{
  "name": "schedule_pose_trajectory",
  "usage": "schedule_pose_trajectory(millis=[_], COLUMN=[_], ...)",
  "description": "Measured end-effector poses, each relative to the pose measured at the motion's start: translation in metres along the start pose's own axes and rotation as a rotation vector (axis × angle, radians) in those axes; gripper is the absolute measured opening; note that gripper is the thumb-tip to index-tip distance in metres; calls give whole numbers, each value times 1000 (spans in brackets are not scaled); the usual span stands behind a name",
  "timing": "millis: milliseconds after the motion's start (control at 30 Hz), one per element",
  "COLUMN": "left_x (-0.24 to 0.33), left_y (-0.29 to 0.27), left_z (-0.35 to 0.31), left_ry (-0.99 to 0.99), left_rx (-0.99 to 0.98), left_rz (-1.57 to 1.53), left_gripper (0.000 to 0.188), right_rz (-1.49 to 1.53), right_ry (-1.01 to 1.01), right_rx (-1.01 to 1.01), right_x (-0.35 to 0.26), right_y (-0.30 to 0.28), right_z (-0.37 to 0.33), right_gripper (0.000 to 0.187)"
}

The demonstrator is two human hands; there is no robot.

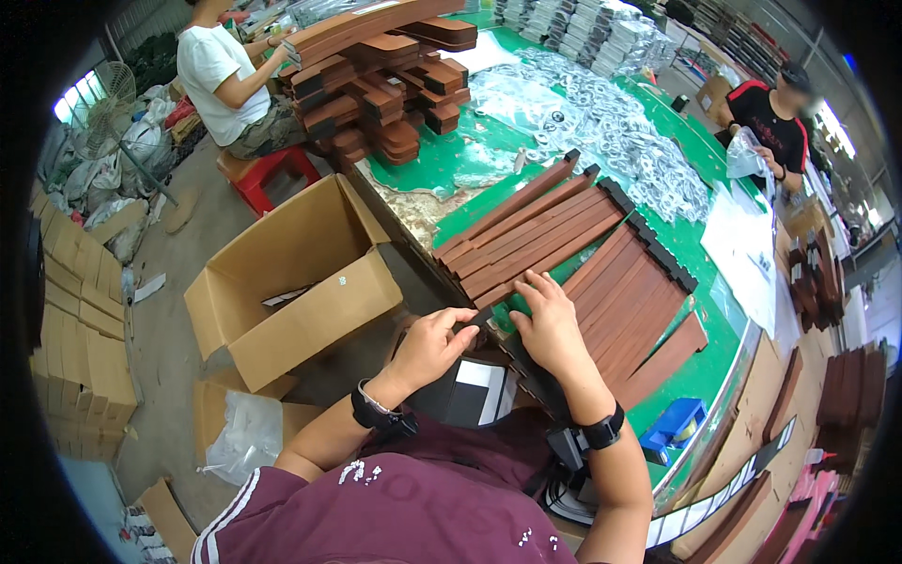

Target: The recorder is applying black adhesive tape or fabric strips to the edges of bamboo/wooden blind slats on an assembly table.

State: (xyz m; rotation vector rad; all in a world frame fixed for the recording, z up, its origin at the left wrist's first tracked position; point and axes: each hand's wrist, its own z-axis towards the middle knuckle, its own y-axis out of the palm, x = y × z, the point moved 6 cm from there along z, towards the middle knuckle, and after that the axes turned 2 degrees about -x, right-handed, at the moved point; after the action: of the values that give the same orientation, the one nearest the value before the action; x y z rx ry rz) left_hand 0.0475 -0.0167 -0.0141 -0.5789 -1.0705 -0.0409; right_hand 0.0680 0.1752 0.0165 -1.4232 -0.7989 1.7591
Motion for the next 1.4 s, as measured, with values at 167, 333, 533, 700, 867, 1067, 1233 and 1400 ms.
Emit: schedule_pose_trajectory(millis=[167,333,533,700,867,1067,1233,1400], left_x=[21,29,28,24,23,24,24,27], left_y=[13,13,17,19,21,20,20,21], left_z=[4,24,39,46,48,49,51,50], left_ry=[31,25,17,-16,-11,-14,-8,55], left_rx=[-13,13,-7,-46,-74,-83,-100,-92], left_rz=[54,313,475,476,498,479,481,521], left_gripper=[24,20,22,22,21,20,19,18], right_rz=[-71,-136,-162,-177,-183,-195,-202,-142], right_ry=[-4,3,25,28,26,2,-7,15], right_rx=[35,172,177,153,167,186,197,179], right_x=[2,3,-2,-7,-7,-8,-7,-5], right_y=[2,11,16,14,15,14,13,14], right_z=[-13,-21,-19,-20,-23,-23,-22,-21], right_gripper=[34,49,46,46,47,48,47,48])
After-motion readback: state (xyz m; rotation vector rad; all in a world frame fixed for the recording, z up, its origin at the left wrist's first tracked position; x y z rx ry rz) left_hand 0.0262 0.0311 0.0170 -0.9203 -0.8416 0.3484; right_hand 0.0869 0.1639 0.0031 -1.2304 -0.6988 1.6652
